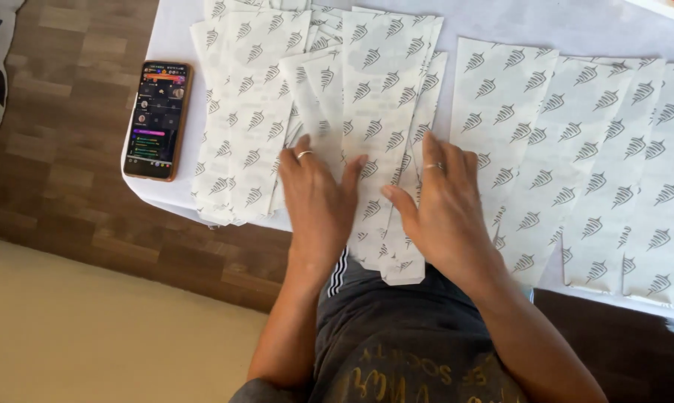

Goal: The person organizes several stacks of printed paper strips on a table, then applies glue from a bottle along the edge of the papers and presses them together to create a layered effect.

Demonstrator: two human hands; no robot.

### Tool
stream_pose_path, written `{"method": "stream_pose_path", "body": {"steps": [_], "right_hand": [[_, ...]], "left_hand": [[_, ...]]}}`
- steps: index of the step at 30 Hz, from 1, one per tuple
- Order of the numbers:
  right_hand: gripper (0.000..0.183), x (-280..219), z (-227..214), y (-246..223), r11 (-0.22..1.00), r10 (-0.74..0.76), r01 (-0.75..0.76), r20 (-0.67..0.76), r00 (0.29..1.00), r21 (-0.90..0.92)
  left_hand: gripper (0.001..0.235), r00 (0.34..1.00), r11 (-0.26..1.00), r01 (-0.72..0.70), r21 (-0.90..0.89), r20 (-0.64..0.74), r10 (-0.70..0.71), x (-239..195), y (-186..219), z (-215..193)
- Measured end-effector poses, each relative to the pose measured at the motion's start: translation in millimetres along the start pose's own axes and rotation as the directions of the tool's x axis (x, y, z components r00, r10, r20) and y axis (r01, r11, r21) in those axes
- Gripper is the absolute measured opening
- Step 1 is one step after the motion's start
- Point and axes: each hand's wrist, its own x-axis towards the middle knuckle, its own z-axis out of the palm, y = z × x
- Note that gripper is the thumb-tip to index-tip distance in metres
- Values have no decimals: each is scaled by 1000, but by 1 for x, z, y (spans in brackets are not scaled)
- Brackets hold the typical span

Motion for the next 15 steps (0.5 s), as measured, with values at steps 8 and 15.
{"method": "stream_pose_path", "body": {"steps": [8,15], "right_hand": [[96,23,21,-6,982,186,-187,-32,982,-36],[52,46,33,-7,936,324,-301,-111,939,185]], "left_hand": [[41,963,939,255,-231,146,-226,13,7,15],[27,991,940,93,-329,124,-55,14,10,8]]}}
